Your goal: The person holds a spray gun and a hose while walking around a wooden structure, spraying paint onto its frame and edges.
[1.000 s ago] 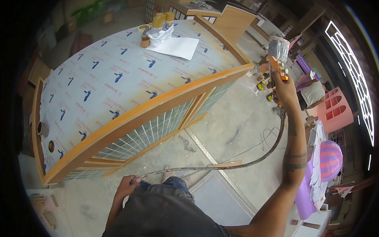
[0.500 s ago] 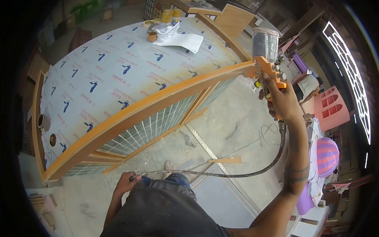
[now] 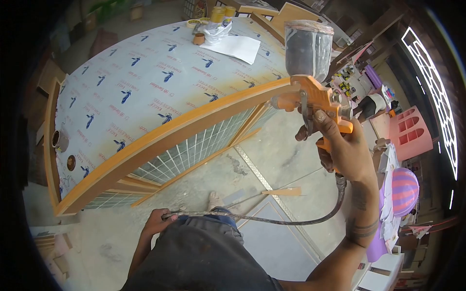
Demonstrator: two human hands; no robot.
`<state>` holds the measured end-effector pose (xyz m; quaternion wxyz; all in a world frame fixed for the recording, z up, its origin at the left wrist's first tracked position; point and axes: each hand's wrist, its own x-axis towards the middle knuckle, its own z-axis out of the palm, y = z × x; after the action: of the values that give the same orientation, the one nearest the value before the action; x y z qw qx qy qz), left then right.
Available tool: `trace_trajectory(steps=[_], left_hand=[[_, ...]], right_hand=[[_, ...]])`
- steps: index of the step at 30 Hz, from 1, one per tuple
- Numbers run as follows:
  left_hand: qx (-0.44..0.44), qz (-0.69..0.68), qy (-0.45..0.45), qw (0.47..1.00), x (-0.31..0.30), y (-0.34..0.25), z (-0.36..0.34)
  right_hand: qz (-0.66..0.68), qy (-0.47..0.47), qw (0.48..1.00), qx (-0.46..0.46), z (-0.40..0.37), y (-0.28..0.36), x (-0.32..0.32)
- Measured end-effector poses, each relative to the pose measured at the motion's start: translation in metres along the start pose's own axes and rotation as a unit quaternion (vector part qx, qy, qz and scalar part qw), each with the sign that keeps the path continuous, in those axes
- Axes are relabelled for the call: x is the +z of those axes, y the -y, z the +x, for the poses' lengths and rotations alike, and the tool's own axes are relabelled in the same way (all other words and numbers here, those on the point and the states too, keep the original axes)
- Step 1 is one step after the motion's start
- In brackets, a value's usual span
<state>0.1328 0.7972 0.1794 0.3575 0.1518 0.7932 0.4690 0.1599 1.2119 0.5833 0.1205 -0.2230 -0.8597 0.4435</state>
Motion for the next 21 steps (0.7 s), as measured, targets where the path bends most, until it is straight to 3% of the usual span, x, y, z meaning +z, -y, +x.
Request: trace_trajectory(steps=[1, 7, 16, 21], left_hand=[[-0.003, 0.000, 0.001, 1.000, -0.002, 0.001, -0.002], [0.014, 0.006, 0.008, 1.000, -0.013, 0.014, -0.009], [0.005, 0.006, 0.012, 1.000, -0.022, 0.021, -0.015], [0.027, 0.018, -0.003, 0.999, -0.023, 0.028, -0.012]], right_hand=[[0.010, 0.045, 0.999, -0.013, -0.003, 0.008, 0.005], [0.007, 0.082, 0.996, 0.035, -0.013, 0.019, 0.023], [-0.072, -0.067, 0.993, 0.060, 0.008, -0.012, 0.017], [-0.029, -0.056, 0.998, -0.008, 0.007, -0.003, 0.018]])
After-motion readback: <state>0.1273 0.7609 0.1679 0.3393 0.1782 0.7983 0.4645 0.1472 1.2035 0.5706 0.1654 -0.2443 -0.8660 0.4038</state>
